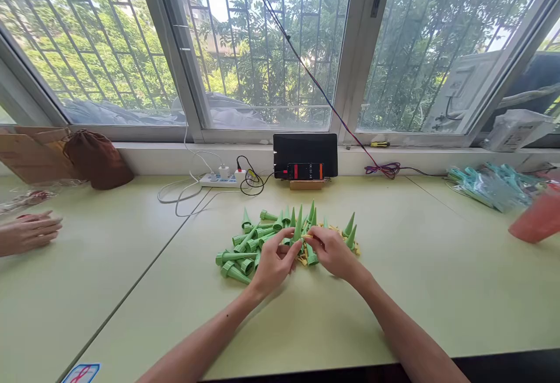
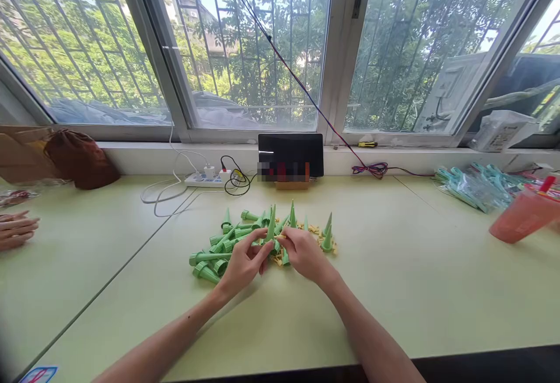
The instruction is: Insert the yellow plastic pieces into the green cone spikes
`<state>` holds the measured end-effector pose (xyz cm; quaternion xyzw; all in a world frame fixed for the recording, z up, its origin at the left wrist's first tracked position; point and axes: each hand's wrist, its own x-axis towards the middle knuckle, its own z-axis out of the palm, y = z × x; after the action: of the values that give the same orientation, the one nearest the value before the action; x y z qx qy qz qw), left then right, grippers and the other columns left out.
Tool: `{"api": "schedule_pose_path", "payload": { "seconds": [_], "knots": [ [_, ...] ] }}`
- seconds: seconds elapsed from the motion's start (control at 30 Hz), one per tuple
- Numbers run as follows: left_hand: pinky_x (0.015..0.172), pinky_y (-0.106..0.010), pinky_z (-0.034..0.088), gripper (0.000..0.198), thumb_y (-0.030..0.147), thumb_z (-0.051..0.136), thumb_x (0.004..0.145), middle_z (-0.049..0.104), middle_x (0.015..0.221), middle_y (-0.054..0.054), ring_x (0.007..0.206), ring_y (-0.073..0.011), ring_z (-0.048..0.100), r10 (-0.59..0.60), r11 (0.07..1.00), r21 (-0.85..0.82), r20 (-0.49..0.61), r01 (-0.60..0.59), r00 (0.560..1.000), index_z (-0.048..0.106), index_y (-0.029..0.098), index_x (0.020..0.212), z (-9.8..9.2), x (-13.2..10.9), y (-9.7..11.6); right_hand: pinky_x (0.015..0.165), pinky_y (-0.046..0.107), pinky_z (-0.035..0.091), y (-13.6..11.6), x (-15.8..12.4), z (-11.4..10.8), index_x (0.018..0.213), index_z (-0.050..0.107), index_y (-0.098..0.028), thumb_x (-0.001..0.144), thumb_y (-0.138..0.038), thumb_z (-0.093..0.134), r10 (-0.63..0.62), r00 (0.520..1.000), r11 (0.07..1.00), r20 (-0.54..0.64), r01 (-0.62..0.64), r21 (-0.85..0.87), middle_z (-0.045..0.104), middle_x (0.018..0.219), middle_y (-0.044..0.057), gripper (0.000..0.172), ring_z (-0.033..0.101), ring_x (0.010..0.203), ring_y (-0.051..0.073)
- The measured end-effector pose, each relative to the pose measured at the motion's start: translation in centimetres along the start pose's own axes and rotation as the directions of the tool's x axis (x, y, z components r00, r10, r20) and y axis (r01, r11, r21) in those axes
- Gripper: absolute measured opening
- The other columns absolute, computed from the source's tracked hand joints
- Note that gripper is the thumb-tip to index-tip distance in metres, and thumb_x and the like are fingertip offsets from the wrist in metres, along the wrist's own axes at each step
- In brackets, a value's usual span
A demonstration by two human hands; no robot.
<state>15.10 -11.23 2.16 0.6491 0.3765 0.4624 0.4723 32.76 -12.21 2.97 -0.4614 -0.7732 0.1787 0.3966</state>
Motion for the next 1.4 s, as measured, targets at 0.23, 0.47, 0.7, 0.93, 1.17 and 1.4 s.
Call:
{"api": "schedule_pose_path", "payload": {
  "seconds": [0.23, 0.47, 0.7, 0.93, 1.17, 1.4],
  "knots": [
    [0.035, -0.019, 0.041, 0.037, 0.045, 0.062, 0.085, 0.056, 0.090, -0.002, 0.040, -0.0049, 0.051, 0.021, 1.000, -0.011, 0.003, -0.021, 1.000, 0.058, 0.016, 0.108, -0.2, 0.0, -0.2, 0.053, 0.024, 0.023, -0.1, 0.0, 0.0, 0.068, 0.027, -0.021, 0.098, -0.026, 0.038, 0.003, 0.999, 1.000, 0.048, -0.003, 0.017, 0.035, 0.061, -0.005, 0.032, 0.029, 0.056, 0.011],
    [0.034, -0.020, 0.041, 0.042, 0.044, 0.064, 0.083, 0.064, 0.085, -0.003, 0.038, -0.0065, 0.051, 0.005, 0.998, -0.056, 0.020, -0.004, 1.000, 0.060, 0.016, 0.114, -0.2, 0.1, -0.7, 0.053, 0.024, 0.023, -0.1, 0.0, -0.2, 0.067, 0.029, -0.020, 0.098, -0.030, 0.037, 0.067, 0.995, 0.995, 0.078, -0.072, 0.066, 0.035, 0.059, -0.005, 0.033, 0.028, 0.055, 0.011],
    [0.036, -0.019, 0.040, 0.042, 0.040, 0.064, 0.085, 0.051, 0.047, 0.006, 0.036, -0.0094, 0.048, 0.039, 0.998, -0.052, 0.025, -0.038, 0.999, 0.062, 0.015, 0.118, -0.2, 0.1, -1.3, 0.054, 0.025, 0.025, -0.2, 0.1, -0.1, 0.063, 0.035, -0.020, 0.100, -0.034, 0.032, 0.078, 0.994, 0.995, 0.077, -0.082, 0.053, 0.040, 0.057, -0.004, 0.040, 0.033, 0.053, 0.011],
    [0.037, -0.019, 0.040, 0.041, 0.041, 0.063, 0.085, 0.052, 0.052, 0.006, 0.037, -0.0085, 0.047, 0.047, 0.999, 0.010, 0.012, -0.047, 0.999, 0.059, 0.015, 0.116, -0.1, 0.1, -0.8, 0.054, 0.025, 0.027, -0.5, 0.2, 0.0, 0.064, 0.037, -0.020, 0.101, -0.037, 0.030, 0.082, 0.996, 0.991, 0.045, -0.086, 0.102, 0.040, 0.058, -0.004, 0.042, 0.035, 0.054, 0.011],
    [0.034, -0.019, 0.039, 0.038, 0.046, 0.060, 0.086, 0.063, 0.099, -0.007, 0.038, -0.0054, 0.052, 0.032, 0.999, 0.038, -0.019, -0.031, 0.999, 0.055, 0.016, 0.109, 0.1, 0.1, -0.4, 0.054, 0.024, 0.034, -1.0, 0.1, -0.3, 0.090, 0.055, -0.020, 0.099, -0.039, 0.041, 0.059, 0.998, 0.987, -0.038, -0.053, 0.148, 0.051, 0.065, -0.002, 0.025, 0.043, 0.056, 0.012],
    [0.032, -0.021, 0.039, 0.041, 0.050, 0.060, 0.085, 0.061, 0.102, -0.007, 0.036, -0.0052, 0.051, 0.014, 0.999, -0.031, -0.055, -0.015, 0.998, 0.054, 0.016, 0.109, 0.1, 0.3, -0.4, 0.060, 0.025, 0.044, -0.8, 0.1, -0.3, 0.104, 0.058, -0.020, 0.094, -0.033, 0.050, -0.008, 0.998, 0.988, -0.067, 0.018, 0.150, 0.064, 0.089, 0.006, 0.019, 0.056, 0.070, 0.015]
  ]
}}
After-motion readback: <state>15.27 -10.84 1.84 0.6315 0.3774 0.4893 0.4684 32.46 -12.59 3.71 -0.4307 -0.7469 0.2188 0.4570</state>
